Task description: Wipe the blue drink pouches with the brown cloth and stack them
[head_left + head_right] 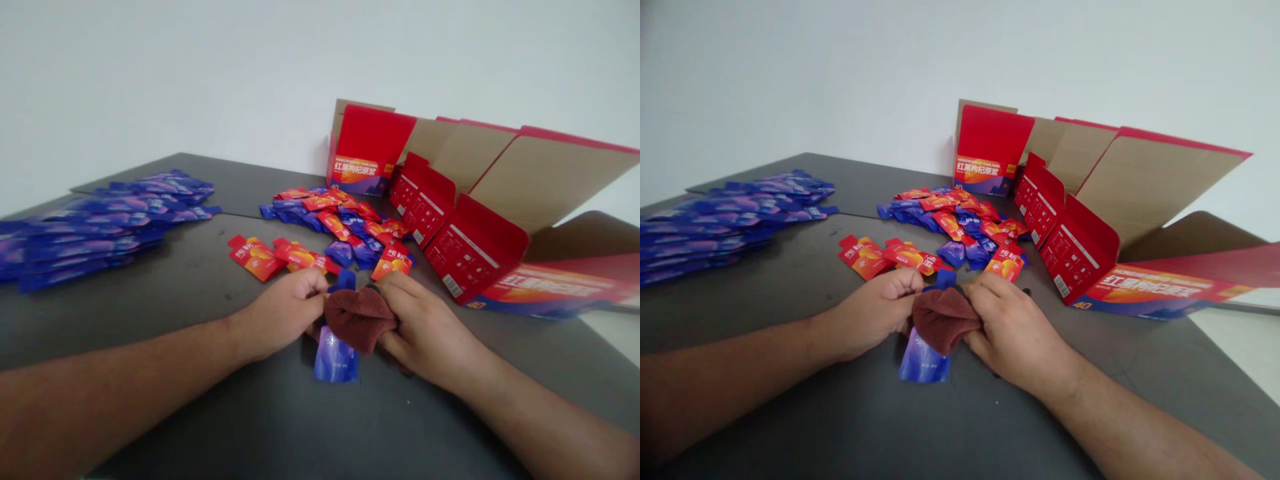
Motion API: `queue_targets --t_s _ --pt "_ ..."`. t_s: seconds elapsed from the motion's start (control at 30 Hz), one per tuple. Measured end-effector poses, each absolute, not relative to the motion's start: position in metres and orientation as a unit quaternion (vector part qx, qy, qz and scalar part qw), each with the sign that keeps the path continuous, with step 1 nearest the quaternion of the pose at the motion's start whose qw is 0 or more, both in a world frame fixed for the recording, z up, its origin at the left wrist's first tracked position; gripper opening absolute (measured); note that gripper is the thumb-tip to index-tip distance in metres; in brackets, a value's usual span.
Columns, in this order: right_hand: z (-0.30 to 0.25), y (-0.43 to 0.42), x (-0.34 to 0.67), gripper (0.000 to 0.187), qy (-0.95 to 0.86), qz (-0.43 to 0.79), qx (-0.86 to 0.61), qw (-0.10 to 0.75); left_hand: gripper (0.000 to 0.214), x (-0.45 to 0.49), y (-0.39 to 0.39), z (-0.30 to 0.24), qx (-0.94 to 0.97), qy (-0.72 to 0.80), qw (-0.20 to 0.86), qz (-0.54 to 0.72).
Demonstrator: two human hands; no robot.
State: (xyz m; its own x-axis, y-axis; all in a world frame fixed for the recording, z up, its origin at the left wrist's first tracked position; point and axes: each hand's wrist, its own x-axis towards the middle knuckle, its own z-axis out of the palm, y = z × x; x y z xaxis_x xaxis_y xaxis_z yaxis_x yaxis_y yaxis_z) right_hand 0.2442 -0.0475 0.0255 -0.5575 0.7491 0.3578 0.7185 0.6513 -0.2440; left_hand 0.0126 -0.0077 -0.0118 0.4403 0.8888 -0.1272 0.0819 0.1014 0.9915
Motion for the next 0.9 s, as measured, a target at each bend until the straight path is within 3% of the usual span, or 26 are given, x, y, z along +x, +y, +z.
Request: queue_targets --t_s 0.2,0.4,0.67,0.9 --pt "0.029 -0.056 0.239 0.028 -0.926 0.087 -0.323 0.175 0.017 0.009 -0.005 -0.011 0.652 0.427 0.533 0.329" --pt "0.025 -0.046 0.246 0.018 -0.876 0.033 -0.423 0.231 0.019 0.011 -0.004 -0.015 0.593 0.404 0.616 0.326" --pt "0.03 -0.056 0.238 0.029 -0.932 0.099 -0.307 0.165 0.017 0.007 -0.003 -0.013 0.672 0.42 0.516 0.325" --pt "0.025 -0.047 0.246 0.02 -0.877 0.033 -0.42 0.232 0.016 0.011 -0.005 -0.016 0.612 0.412 0.593 0.322"
